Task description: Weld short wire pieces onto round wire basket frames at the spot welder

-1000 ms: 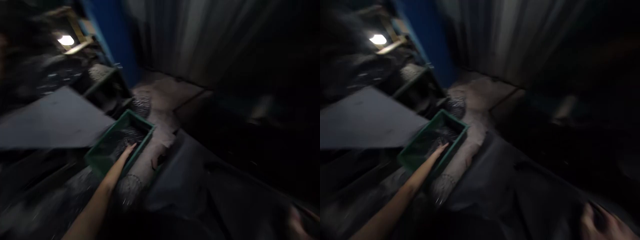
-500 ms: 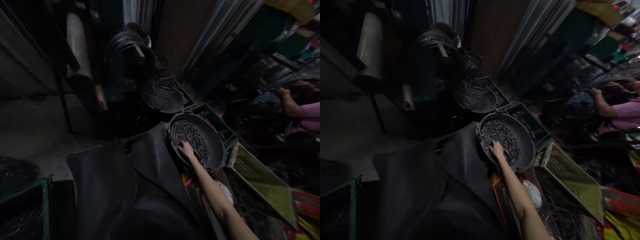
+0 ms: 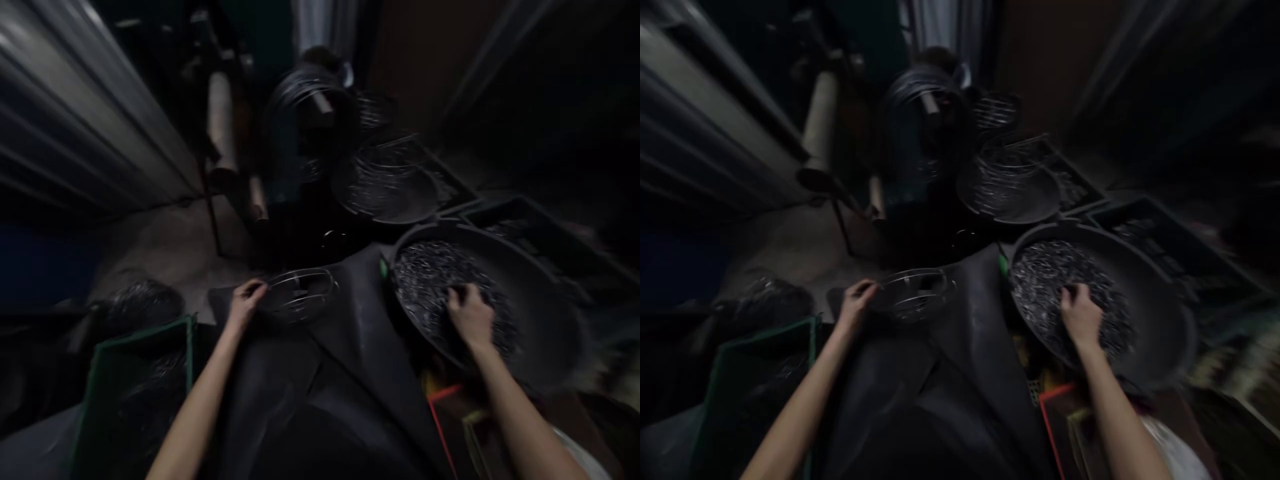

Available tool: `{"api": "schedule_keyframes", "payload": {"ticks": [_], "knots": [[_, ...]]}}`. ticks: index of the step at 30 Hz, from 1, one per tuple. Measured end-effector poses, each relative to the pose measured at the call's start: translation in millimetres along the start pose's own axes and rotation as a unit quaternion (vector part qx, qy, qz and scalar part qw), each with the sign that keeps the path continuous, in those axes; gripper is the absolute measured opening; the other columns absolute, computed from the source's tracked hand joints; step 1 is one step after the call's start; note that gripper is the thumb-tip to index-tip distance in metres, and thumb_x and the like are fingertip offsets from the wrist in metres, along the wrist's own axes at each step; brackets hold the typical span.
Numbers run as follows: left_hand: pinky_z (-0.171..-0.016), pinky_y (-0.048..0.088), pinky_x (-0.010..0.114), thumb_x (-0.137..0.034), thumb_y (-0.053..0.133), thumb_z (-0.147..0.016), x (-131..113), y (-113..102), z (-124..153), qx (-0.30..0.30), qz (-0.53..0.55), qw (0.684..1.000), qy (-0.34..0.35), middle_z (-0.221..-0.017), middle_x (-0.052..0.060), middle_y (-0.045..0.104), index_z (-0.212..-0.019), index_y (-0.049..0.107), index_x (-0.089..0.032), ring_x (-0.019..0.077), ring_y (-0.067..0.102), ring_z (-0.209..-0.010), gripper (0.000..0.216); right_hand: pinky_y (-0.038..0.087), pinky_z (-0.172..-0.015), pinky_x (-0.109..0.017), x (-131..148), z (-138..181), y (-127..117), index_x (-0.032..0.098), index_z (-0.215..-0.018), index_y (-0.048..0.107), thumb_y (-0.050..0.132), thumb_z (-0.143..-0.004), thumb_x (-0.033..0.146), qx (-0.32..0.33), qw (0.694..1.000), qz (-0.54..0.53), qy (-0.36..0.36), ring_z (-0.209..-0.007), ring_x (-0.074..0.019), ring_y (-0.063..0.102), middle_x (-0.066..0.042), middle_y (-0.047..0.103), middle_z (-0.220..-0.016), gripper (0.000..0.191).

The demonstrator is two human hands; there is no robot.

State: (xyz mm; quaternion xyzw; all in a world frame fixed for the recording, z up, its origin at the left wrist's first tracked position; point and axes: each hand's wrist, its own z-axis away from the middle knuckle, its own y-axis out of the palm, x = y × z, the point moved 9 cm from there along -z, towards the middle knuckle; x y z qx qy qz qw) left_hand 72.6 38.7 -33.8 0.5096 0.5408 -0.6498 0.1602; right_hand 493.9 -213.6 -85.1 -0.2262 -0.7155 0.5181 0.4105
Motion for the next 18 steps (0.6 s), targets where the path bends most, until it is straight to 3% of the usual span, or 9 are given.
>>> {"api": "schedule_keyframes", "payload": {"ticks": [3, 5, 7, 9, 13, 15, 18], "knots": [[-0.077, 0.052, 0.035, -0.04, 0.044, -0.093, 31, -17, 14, -0.021, -0.013, 0.999, -0.04, -0.083, 0.005, 0.063, -0.094, 0.065, -0.013, 0.0175, 0.062, -0.08, 0.034, 0.043, -0.061, -0.035, 44, 24, -37, 0.015, -0.1, 0.06, 0.045, -0.085, 0.052, -0.113, 0.987, -0.085, -0.078, -0.067, -0.023, 0.058, -0.011, 0.064, -0.083, 0.043], [-0.091, 0.047, 0.039, -0.043, 0.05, -0.088, 23, -17, 19, -0.028, -0.028, 0.999, -0.021, -0.103, 0.008, 0.061, -0.116, 0.06, -0.016, 0.0224, 0.059, -0.1, 0.04, 0.047, -0.068, -0.036, 84, 51, -49, 0.017, -0.097, 0.061, 0.052, -0.085, 0.048, -0.139, 0.967, -0.15, -0.152, -0.075, -0.0228, 0.061, -0.01, 0.065, -0.088, 0.035], [-0.103, 0.037, 0.045, -0.046, 0.062, -0.079, -2, -8, 21, -0.006, -0.074, 0.997, 0.03, -0.128, 0.011, 0.049, -0.137, 0.041, -0.022, 0.0271, 0.046, -0.12, 0.066, 0.049, -0.073, -0.034, 124, 80, -36, 0.019, -0.094, 0.063, 0.055, -0.086, 0.039, -0.081, 0.946, -0.214, -0.229, -0.079, -0.0211, 0.064, -0.008, 0.067, -0.088, 0.023], [-0.106, 0.03, 0.049, -0.044, 0.069, -0.072, -26, 8, 22, 0.038, -0.144, 0.986, 0.071, -0.138, 0.013, 0.038, -0.144, 0.029, -0.024, 0.0305, 0.036, -0.128, 0.085, 0.051, -0.072, -0.031, 152, 104, -7, 0.02, -0.09, 0.065, 0.054, -0.087, 0.034, 0.02, 0.922, -0.275, -0.273, -0.076, -0.0186, 0.065, -0.005, 0.069, -0.083, 0.018], [-0.098, 0.035, 0.05, -0.036, 0.067, -0.075, -35, 23, 20, 0.082, -0.241, 0.966, 0.05, -0.127, 0.014, 0.045, -0.145, 0.028, -0.022, 0.0314, 0.043, -0.115, 0.082, 0.053, -0.076, -0.034, 154, 117, 46, 0.021, -0.087, 0.068, 0.055, -0.086, 0.04, 0.15, 0.904, -0.334, -0.222, -0.079, -0.0194, 0.067, -0.005, 0.071, -0.084, 0.023], [-0.092, 0.039, 0.047, -0.037, 0.067, -0.076, -28, 20, 18, 0.092, -0.228, 0.968, 0.041, -0.115, 0.011, 0.05, -0.141, 0.035, -0.023, 0.0287, 0.048, -0.106, 0.074, 0.054, -0.073, -0.034, 149, 112, 54, 0.021, -0.087, 0.069, 0.058, -0.084, 0.044, 0.192, 0.9, -0.349, -0.178, -0.076, -0.019, 0.066, -0.005, 0.071, -0.084, 0.026], [-0.087, 0.044, 0.038, -0.039, 0.068, -0.075, -16, 3, 14, 0.074, -0.148, 0.985, 0.051, -0.101, 0.005, 0.052, -0.134, 0.046, -0.024, 0.0221, 0.052, -0.094, 0.064, 0.049, -0.046, -0.026, 155, 106, 47, 0.021, -0.098, 0.067, 0.065, -0.077, 0.047, 0.248, 0.877, -0.402, -0.083, -0.052, -0.013, 0.058, -0.001, 0.066, -0.072, 0.034]]}}
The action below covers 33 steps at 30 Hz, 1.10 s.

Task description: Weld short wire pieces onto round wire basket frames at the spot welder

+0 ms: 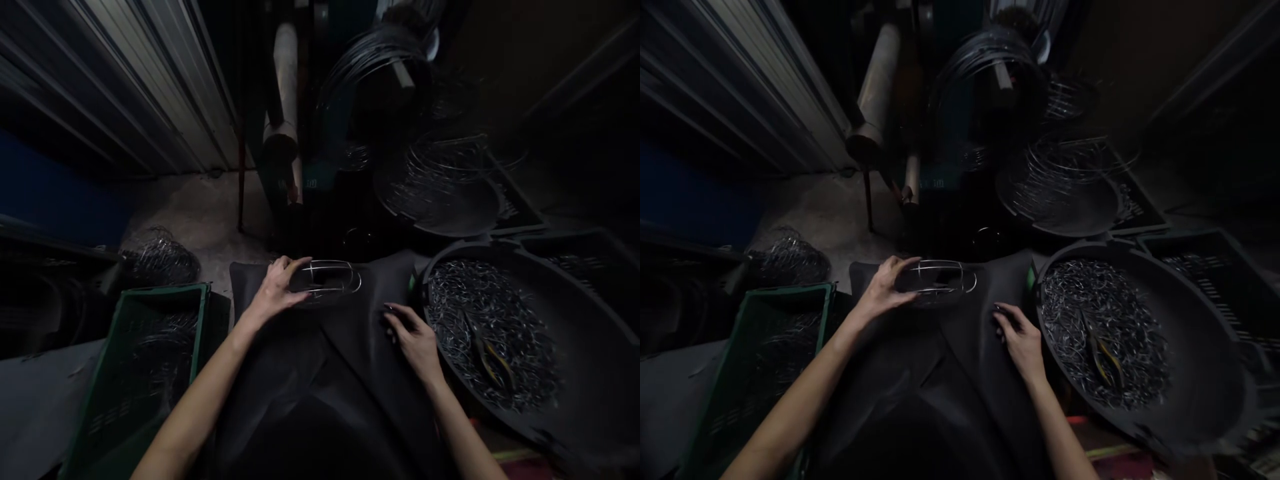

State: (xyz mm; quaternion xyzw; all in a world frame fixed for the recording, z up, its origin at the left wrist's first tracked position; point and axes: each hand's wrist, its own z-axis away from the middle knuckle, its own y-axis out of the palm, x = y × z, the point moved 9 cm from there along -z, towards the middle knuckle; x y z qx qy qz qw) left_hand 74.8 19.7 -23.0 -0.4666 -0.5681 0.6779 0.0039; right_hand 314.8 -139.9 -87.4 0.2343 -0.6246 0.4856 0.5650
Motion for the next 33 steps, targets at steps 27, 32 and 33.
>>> {"api": "schedule_keyframes", "payload": {"ticks": [27, 32, 33], "knots": [[-0.09, 0.047, 0.032, -0.015, 0.064, -0.07, 28, -54, -13, -0.083, 0.092, 0.992, 0.024, -0.108, 0.005, 0.05, -0.132, 0.043, -0.021, 0.0192, 0.053, -0.1, 0.066, 0.039, -0.056, -0.025, 190, -39, 115, 0.019, -0.12, 0.061, 0.041, -0.095, 0.015, 0.097, 0.729, 0.339, -0.586, -0.067, -0.0064, 0.065, -0.001, 0.068, -0.114, 0.032], [-0.091, 0.046, 0.035, -0.011, 0.064, -0.068, 31, -54, -11, -0.093, 0.09, 0.991, 0.026, -0.109, 0.005, 0.049, -0.135, 0.04, -0.023, 0.0201, 0.052, -0.102, 0.071, 0.04, -0.057, -0.024, 190, -51, 119, 0.026, -0.122, 0.06, 0.041, -0.096, 0.022, 0.141, 0.754, 0.336, -0.547, -0.07, -0.0079, 0.066, 0.0, 0.068, -0.112, 0.032], [-0.091, 0.046, 0.035, -0.011, 0.064, -0.068, 31, -53, -10, -0.096, 0.089, 0.991, 0.027, -0.108, 0.004, 0.049, -0.135, 0.04, -0.023, 0.0204, 0.052, -0.101, 0.071, 0.04, -0.056, -0.024, 189, -54, 120, 0.028, -0.121, 0.061, 0.043, -0.095, 0.024, 0.148, 0.763, 0.327, -0.537, -0.07, -0.0085, 0.067, 0.001, 0.069, -0.11, 0.031]]}}
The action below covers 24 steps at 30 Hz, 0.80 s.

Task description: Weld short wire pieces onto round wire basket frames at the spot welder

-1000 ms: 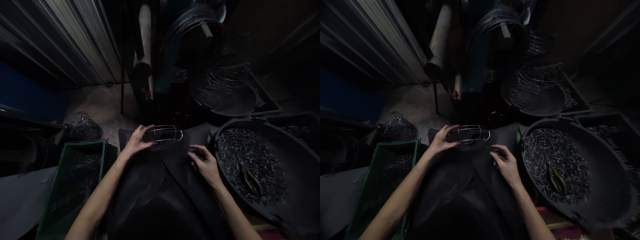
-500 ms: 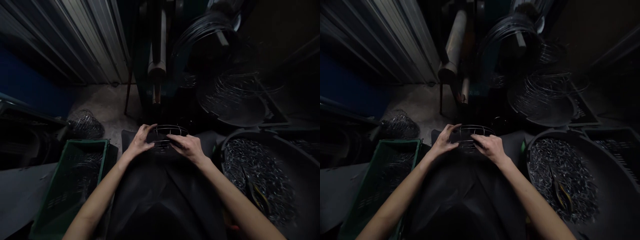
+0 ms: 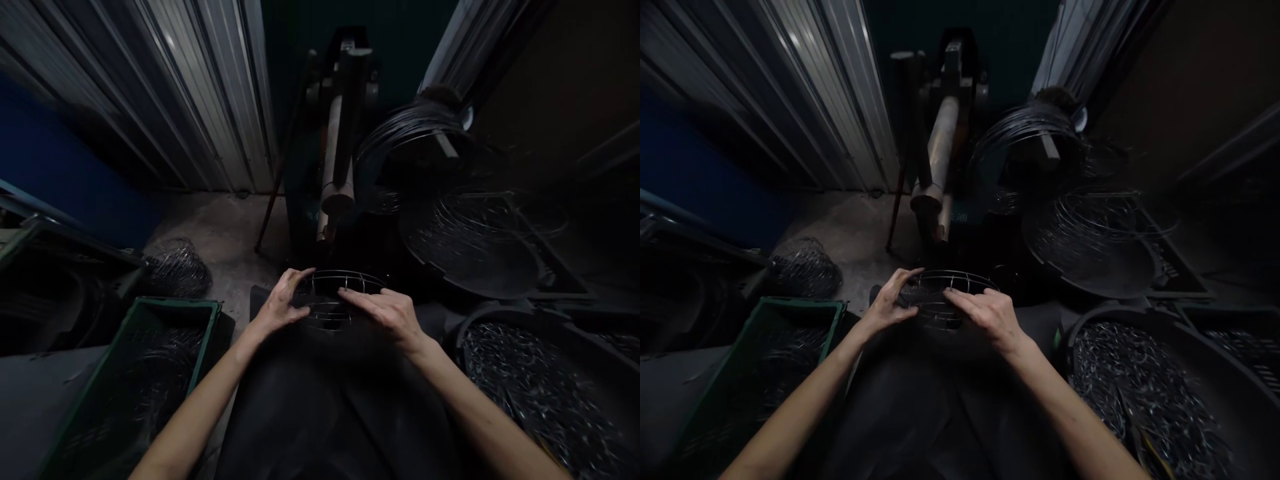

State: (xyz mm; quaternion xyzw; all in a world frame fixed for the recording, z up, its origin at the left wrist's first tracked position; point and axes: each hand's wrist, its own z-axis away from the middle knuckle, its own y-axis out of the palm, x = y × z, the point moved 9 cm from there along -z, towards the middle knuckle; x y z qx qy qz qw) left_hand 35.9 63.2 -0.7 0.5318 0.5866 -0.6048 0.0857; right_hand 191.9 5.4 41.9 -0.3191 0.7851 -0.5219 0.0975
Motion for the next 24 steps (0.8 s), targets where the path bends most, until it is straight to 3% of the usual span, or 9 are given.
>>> {"api": "schedule_keyframes", "payload": {"ticks": [8, 18, 24], "knots": [[-0.093, 0.046, 0.037, -0.011, 0.061, -0.068, 6, 1, 4, -0.023, -0.005, 1.0, -0.001, -0.111, 0.005, 0.048, -0.135, 0.039, -0.025, 0.0214, 0.052, -0.102, 0.072, 0.041, -0.057, -0.025, -12, -1, 13, 0.031, -0.116, 0.065, 0.06, -0.085, 0.032, -0.02, 0.997, -0.033, 0.069, -0.056, -0.0088, 0.063, 0.002, 0.074, -0.095, 0.032], [-0.092, 0.046, 0.036, -0.009, 0.062, -0.068, 10, -8, 3, -0.027, 0.004, 0.999, 0.03, -0.109, 0.004, 0.048, -0.136, 0.039, -0.025, 0.02, 0.052, -0.101, 0.073, 0.036, -0.052, -0.025, 8, -14, 3, 0.029, -0.11, 0.067, 0.057, -0.087, 0.026, -0.05, 0.999, 0.012, -0.012, -0.062, -0.0075, 0.066, 0.004, 0.072, -0.1, 0.025], [-0.093, 0.046, 0.037, -0.009, 0.062, -0.069, 12, -13, -2, -0.023, 0.005, 0.999, 0.038, -0.111, 0.005, 0.048, -0.136, 0.039, -0.027, 0.0205, 0.052, -0.104, 0.073, 0.037, -0.052, -0.025, 9, -21, -1, 0.031, -0.114, 0.065, 0.059, -0.085, 0.024, -0.03, 0.998, 0.025, -0.043, -0.068, -0.0095, 0.068, 0.004, 0.072, -0.103, 0.031]]}}
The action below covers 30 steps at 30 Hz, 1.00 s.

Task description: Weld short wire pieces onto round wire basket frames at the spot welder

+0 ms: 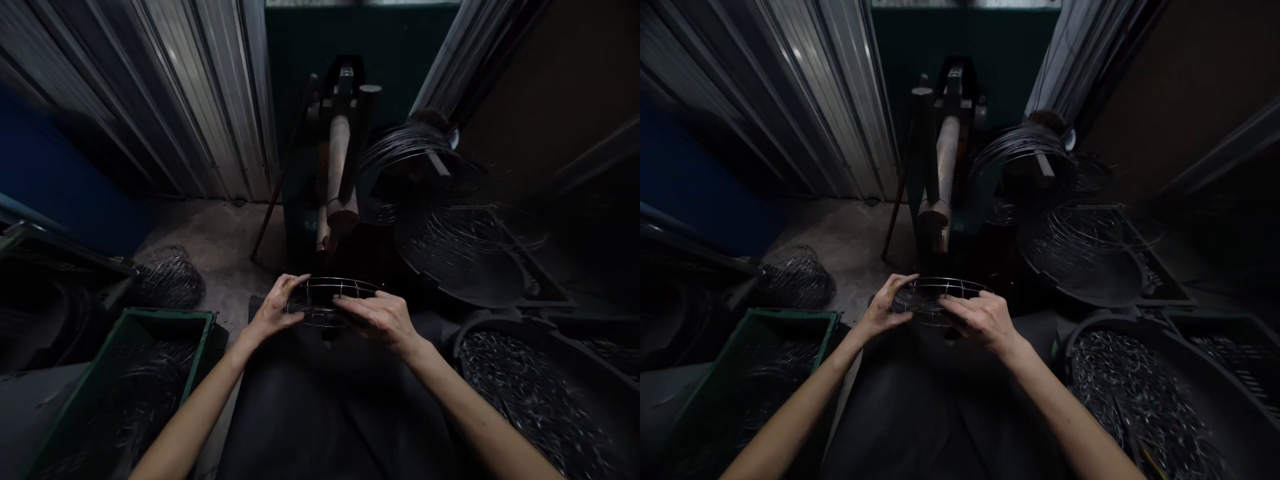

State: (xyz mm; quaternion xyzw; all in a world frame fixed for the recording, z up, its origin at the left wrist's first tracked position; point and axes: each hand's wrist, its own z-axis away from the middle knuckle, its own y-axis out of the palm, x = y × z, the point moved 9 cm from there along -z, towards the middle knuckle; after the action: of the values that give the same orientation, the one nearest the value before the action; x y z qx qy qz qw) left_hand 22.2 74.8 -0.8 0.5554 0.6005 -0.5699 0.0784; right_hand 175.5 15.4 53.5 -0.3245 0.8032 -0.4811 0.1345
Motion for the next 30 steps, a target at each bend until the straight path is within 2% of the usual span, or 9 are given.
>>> {"api": "schedule_keyframes", "payload": {"ticks": [10, 15, 22, 30], "knots": [[-0.094, 0.046, 0.039, -0.009, 0.064, -0.068, 4, 0, -5, 0.001, -0.001, 1.0, 0.003, -0.113, 0.005, 0.048, -0.137, 0.037, -0.027, 0.0213, 0.052, -0.106, 0.077, 0.038, -0.053, -0.025, -4, -2, 4, 0.033, -0.115, 0.064, 0.055, -0.089, 0.025, 0.021, 1.0, 0.0, -0.011, -0.068, -0.0067, 0.067, 0.006, 0.07, -0.108, 0.029], [-0.095, 0.046, 0.038, -0.008, 0.065, -0.068, 5, -1, -6, 0.002, -0.002, 1.0, 0.004, -0.116, 0.006, 0.047, -0.137, 0.037, -0.027, 0.0213, 0.051, -0.108, 0.077, 0.037, -0.05, -0.025, 1, -8, -3, 0.032, -0.114, 0.064, 0.053, -0.09, 0.021, -0.005, 0.999, -0.01, -0.038, -0.06, -0.0048, 0.065, 0.006, 0.069, -0.108, 0.028], [-0.096, 0.046, 0.039, -0.01, 0.066, -0.067, 12, -5, -10, -0.016, 0.011, 1.0, -0.007, -0.116, 0.006, 0.049, -0.136, 0.039, -0.027, 0.0221, 0.052, -0.109, 0.075, 0.038, -0.049, -0.024, -7, -19, 1, 0.036, -0.113, 0.065, 0.054, -0.089, 0.021, 0.016, 0.999, -0.04, -0.024, -0.063, -0.0058, 0.067, 0.007, 0.071, -0.105, 0.031], [-0.092, 0.048, 0.038, -0.012, 0.065, -0.068, 12, -13, -15, -0.04, 0.033, 0.999, 0.01, -0.111, 0.006, 0.05, -0.133, 0.042, -0.024, 0.0213, 0.054, -0.103, 0.07, 0.04, -0.053, -0.024, -13, -27, 6, 0.03, -0.11, 0.067, 0.058, -0.086, 0.026, 0.012, 0.998, -0.037, -0.047, -0.07, -0.0096, 0.069, 0.003, 0.073, -0.101, 0.026]]}}
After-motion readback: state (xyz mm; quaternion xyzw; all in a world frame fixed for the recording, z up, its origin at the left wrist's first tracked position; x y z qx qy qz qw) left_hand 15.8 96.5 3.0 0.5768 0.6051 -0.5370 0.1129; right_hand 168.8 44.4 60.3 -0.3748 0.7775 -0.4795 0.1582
